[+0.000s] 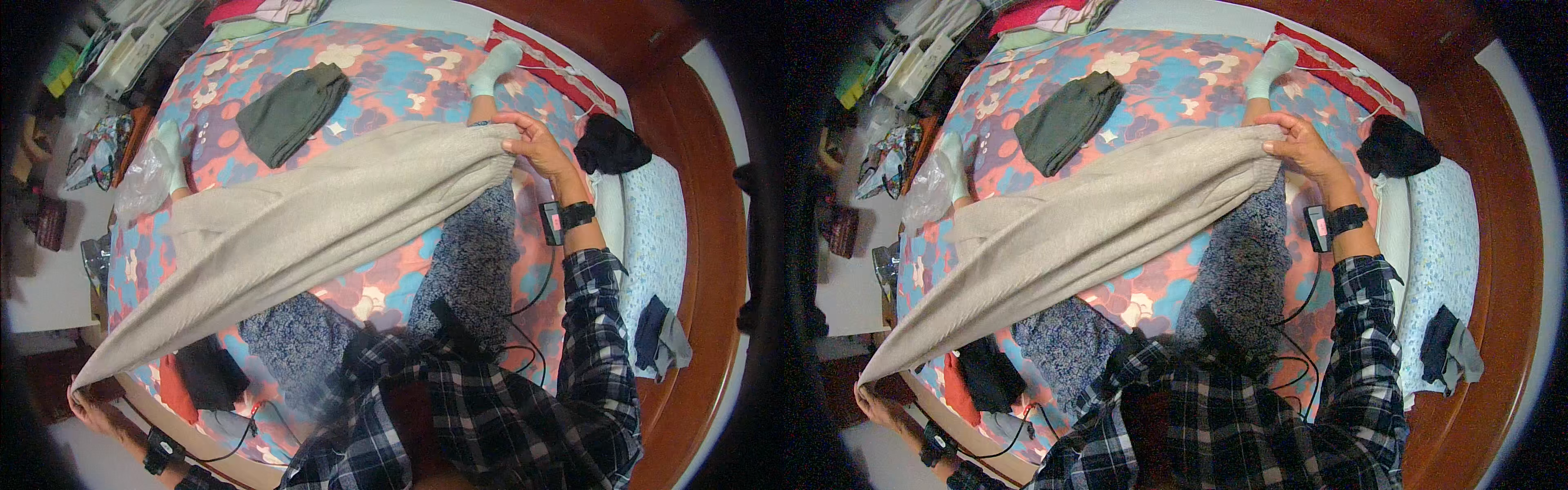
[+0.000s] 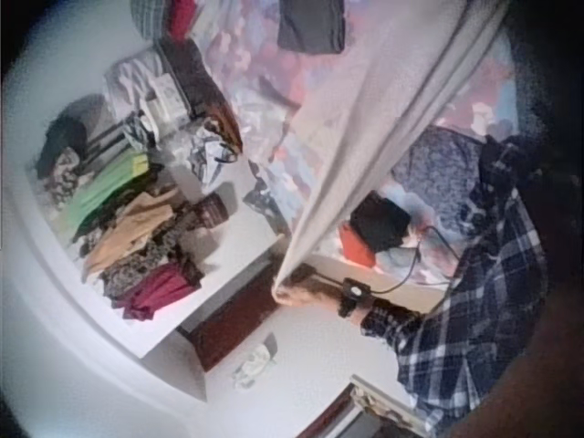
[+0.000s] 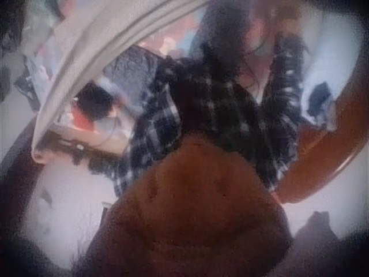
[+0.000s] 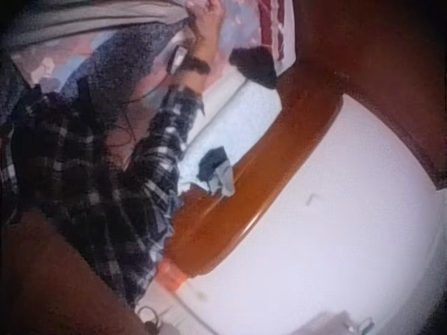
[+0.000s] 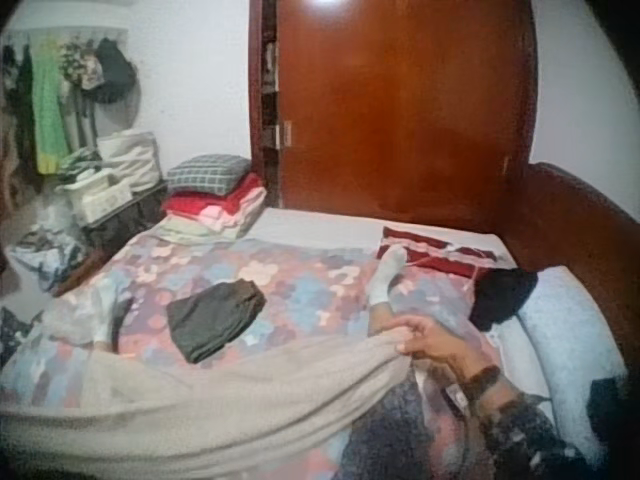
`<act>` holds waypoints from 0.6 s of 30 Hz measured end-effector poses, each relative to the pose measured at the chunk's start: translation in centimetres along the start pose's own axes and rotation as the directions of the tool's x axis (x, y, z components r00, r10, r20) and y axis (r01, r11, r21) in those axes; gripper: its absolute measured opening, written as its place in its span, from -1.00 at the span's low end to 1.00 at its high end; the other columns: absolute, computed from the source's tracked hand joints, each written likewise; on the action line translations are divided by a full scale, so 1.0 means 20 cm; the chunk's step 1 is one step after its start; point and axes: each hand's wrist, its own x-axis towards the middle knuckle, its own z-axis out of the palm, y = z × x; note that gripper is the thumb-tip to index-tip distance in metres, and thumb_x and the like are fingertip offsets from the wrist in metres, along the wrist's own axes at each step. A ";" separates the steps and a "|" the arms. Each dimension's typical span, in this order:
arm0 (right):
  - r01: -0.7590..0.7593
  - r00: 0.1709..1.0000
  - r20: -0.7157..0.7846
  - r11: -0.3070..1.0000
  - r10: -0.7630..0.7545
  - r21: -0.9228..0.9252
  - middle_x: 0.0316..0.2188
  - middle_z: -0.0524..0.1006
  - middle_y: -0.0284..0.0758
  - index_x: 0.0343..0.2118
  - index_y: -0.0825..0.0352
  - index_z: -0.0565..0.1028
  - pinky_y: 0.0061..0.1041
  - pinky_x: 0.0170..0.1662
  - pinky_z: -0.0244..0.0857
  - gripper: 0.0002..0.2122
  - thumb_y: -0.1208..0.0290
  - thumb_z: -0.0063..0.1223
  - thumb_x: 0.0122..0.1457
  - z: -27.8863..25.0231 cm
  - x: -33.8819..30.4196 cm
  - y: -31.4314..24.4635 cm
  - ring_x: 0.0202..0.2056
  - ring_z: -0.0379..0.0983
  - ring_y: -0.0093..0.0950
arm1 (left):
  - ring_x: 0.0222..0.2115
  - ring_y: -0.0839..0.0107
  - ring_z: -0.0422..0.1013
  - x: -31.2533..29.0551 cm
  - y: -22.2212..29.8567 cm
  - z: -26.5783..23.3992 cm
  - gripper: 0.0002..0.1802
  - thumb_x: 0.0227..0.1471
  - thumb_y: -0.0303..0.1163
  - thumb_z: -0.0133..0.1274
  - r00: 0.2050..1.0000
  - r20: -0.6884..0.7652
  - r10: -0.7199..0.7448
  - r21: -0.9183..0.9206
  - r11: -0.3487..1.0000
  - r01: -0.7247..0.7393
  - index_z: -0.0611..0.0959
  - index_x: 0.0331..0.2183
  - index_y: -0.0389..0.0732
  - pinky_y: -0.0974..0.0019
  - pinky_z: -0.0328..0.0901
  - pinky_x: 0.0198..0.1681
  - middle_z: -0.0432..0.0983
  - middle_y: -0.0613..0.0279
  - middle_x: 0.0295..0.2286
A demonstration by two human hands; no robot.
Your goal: The person folds a pair of light-colored pants on the bed, then retrieves a handheld steamer from a nearby cabinet and uses it to steam the folded pants. The person remains lying on the bed throughout the task.
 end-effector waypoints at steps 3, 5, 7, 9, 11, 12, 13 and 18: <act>-0.039 0.999 0.004 0.999 0.039 -0.021 -0.07 0.57 -0.25 0.10 0.39 0.45 -0.48 0.12 0.37 -0.56 0.51 0.24 0.13 0.01 -0.03 0.00 -0.05 0.53 -0.47 | -0.09 0.13 0.50 0.12 -0.06 -0.05 -0.62 0.29 -0.24 0.02 0.999 0.026 0.019 0.008 1.000 -0.019 0.48 0.05 -0.22 0.08 0.47 -0.05 0.54 -0.01 -0.08; -0.065 0.998 0.024 0.995 0.063 0.082 -0.06 0.57 -0.25 0.09 0.39 0.46 -0.49 0.12 0.37 -0.57 0.48 0.25 0.14 0.01 -0.04 0.01 -0.04 0.52 -0.46 | -0.10 0.13 0.50 0.17 -0.10 -0.08 -0.61 0.27 -0.22 0.04 1.000 0.017 0.006 0.015 1.000 -0.007 0.51 0.04 -0.21 0.08 0.48 -0.06 0.54 0.00 -0.07; -0.091 0.996 0.033 0.968 0.086 0.235 -0.05 0.56 -0.23 0.09 0.41 0.47 -0.50 0.11 0.38 -0.57 0.47 0.25 0.15 0.01 -0.06 0.03 -0.03 0.52 -0.45 | -0.13 0.15 0.50 0.19 -0.12 -0.07 -0.60 0.25 -0.18 0.06 0.998 -0.053 -0.031 0.020 0.999 0.032 0.57 0.02 -0.20 0.10 0.50 -0.08 0.53 0.02 -0.05; -0.051 0.997 0.077 0.941 0.027 0.335 -0.03 0.55 -0.20 0.08 0.44 0.47 -0.49 0.12 0.38 -0.56 0.47 0.27 0.14 0.00 -0.07 0.05 -0.02 0.51 -0.43 | -0.15 0.15 0.51 0.18 -0.11 -0.05 -0.58 0.23 -0.15 0.07 0.994 -0.105 -0.028 0.137 0.990 0.042 0.57 0.04 -0.13 0.12 0.51 -0.12 0.54 0.06 -0.06; -0.008 0.997 0.077 0.937 -0.020 0.348 -0.01 0.55 -0.17 0.10 0.47 0.45 -0.48 0.13 0.38 -0.52 0.50 0.29 0.10 0.01 -0.08 0.06 -0.01 0.51 -0.41 | -0.15 0.14 0.51 0.16 -0.08 -0.01 -0.58 0.24 -0.15 0.06 0.995 -0.104 -0.008 0.188 0.982 0.028 0.56 0.05 -0.13 0.12 0.51 -0.13 0.55 0.07 -0.07; -0.015 0.994 0.103 0.940 -0.021 0.340 0.00 0.54 -0.18 0.10 0.47 0.45 -0.46 0.15 0.36 -0.53 0.52 0.28 0.10 0.02 -0.09 0.06 0.01 0.50 -0.42 | -0.15 0.13 0.51 0.15 -0.06 0.01 -0.59 0.24 -0.16 0.05 0.993 -0.114 -0.013 0.177 0.984 0.033 0.56 0.05 -0.14 0.11 0.50 -0.13 0.55 0.06 -0.07; -0.026 0.991 0.132 0.944 -0.019 0.329 0.01 0.54 -0.20 0.10 0.46 0.45 -0.45 0.17 0.34 -0.53 0.55 0.27 0.10 0.03 -0.10 0.05 0.02 0.48 -0.42 | -0.15 0.13 0.51 0.13 -0.04 0.02 -0.59 0.25 -0.16 0.05 0.990 -0.139 -0.033 0.181 0.982 0.058 0.56 0.05 -0.14 0.11 0.50 -0.14 0.54 0.06 -0.07; -0.050 0.996 0.076 0.992 0.042 0.116 -0.01 0.54 -0.21 0.09 0.48 0.46 -0.51 0.12 0.36 -0.48 0.56 0.32 0.02 0.07 -0.13 0.03 -0.02 0.50 -0.45 | -0.07 0.05 0.48 0.08 0.03 0.04 -0.55 0.26 -0.17 0.05 0.996 -0.080 -0.048 0.146 0.988 0.060 0.52 0.07 -0.23 0.04 0.47 -0.06 0.50 -0.03 -0.03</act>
